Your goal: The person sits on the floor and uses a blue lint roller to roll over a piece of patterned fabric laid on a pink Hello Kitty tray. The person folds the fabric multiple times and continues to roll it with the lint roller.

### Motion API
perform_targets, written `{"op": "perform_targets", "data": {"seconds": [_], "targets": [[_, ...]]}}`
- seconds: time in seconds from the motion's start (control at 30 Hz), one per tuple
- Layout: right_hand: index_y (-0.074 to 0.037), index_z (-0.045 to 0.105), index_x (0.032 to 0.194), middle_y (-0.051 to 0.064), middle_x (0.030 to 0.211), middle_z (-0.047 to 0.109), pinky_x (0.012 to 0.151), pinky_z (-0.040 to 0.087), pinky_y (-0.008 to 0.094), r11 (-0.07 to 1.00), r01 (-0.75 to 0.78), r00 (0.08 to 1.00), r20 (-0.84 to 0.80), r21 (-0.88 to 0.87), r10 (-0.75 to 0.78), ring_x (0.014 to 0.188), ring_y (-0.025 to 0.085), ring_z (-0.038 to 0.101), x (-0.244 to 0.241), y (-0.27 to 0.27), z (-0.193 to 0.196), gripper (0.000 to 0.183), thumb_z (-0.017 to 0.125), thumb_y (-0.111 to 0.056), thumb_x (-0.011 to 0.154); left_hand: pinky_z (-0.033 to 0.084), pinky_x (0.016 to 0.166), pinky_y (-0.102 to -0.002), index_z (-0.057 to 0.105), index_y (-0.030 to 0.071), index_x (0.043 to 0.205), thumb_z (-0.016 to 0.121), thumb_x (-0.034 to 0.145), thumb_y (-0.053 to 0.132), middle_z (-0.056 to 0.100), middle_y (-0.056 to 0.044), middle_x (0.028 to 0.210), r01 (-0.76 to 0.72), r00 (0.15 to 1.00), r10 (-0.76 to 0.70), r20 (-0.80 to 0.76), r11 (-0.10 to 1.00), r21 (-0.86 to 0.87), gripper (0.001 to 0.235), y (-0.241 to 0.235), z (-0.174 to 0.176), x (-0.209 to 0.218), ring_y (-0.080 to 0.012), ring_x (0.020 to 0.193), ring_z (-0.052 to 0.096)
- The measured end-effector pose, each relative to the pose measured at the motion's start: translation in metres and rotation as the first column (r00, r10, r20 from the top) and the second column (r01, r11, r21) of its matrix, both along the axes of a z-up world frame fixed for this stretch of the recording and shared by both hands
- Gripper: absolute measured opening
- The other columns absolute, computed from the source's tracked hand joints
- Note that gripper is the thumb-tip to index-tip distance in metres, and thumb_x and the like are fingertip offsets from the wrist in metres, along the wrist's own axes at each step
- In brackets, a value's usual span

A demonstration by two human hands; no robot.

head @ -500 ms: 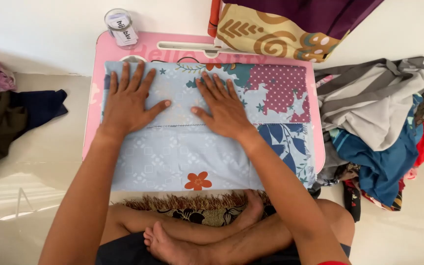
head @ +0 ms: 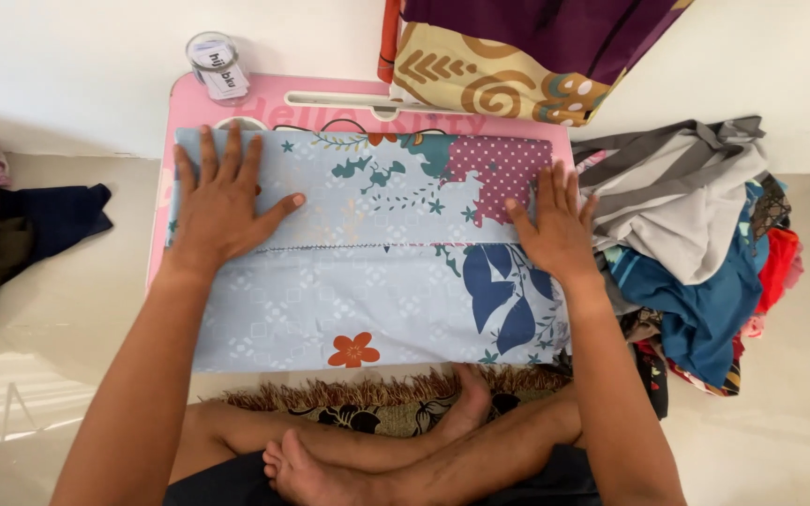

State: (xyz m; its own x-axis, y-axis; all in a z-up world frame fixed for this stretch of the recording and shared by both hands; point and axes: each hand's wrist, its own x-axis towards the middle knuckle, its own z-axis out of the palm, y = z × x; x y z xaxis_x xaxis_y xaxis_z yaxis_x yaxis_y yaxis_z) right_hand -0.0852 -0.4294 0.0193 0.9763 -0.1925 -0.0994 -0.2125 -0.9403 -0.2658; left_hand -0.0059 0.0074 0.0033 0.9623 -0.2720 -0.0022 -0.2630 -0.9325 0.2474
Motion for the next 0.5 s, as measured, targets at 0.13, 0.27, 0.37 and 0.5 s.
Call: {"op": "perform_targets", "data": {"seconds": [0.13, 0.27, 0.37, 0.5], "targets": [[-0.015, 0.031, 0.164, 0.016, 0.169, 0.025, 0.124, 0.005, 0.06, 0.982, -0.181, 0.958, 0.216, -0.061, 0.19, 0.157, 0.037, 0.017, 0.048, 0.043, -0.022, 0.074, 0.034, -0.062, 0.108, -0.002, 0.124, -0.065, 0.031, 0.017, 0.164, 0.032, 0.095, 0.081, 0.02, -0.012, 0.172, 0.069, 0.998, -0.069, -0.005, 0.998, 0.007, 0.094, -0.035, 0.012, -0.003, -0.0419, 0.158, 0.007], [-0.022, 0.029, 0.164, 0.013, 0.17, 0.023, 0.125, 0.007, 0.061, 0.93, -0.366, 0.912, 0.184, -0.039, 0.367, 0.157, 0.034, 0.015, 0.073, 0.069, -0.028, 0.07, 0.037, -0.062, 0.108, -0.002, 0.125, -0.065, 0.028, 0.023, 0.164, 0.029, 0.095, 0.08, 0.017, -0.007, 0.173, 0.057, 0.997, -0.057, -0.059, 0.998, 0.001, 0.09, -0.035, -0.001, 0.006, -0.0381, 0.158, 0.005], [-0.018, 0.036, 0.162, 0.015, 0.167, 0.03, 0.124, 0.011, 0.06, 0.941, -0.332, 0.919, 0.204, -0.063, 0.338, 0.155, 0.034, 0.022, 0.068, 0.046, -0.032, 0.07, 0.038, -0.063, 0.107, -0.002, 0.125, -0.064, 0.028, 0.022, 0.164, 0.027, 0.097, 0.08, 0.019, -0.008, 0.172, -0.009, 0.998, 0.009, -0.065, 1.0, -0.003, 0.089, -0.018, 0.002, 0.0, -0.0373, 0.158, 0.006], [-0.011, 0.033, 0.163, 0.017, 0.168, 0.028, 0.12, 0.013, 0.071, 0.978, -0.188, 0.964, 0.174, -0.092, 0.202, 0.155, 0.041, 0.021, 0.049, -0.001, -0.02, 0.078, 0.041, -0.063, 0.105, -0.004, 0.124, -0.065, 0.03, 0.016, 0.164, 0.024, 0.101, 0.077, 0.019, -0.012, 0.172, -0.155, 0.985, 0.155, -0.075, 0.988, -0.006, 0.088, 0.008, 0.002, -0.013, -0.0356, 0.159, 0.006]]}}
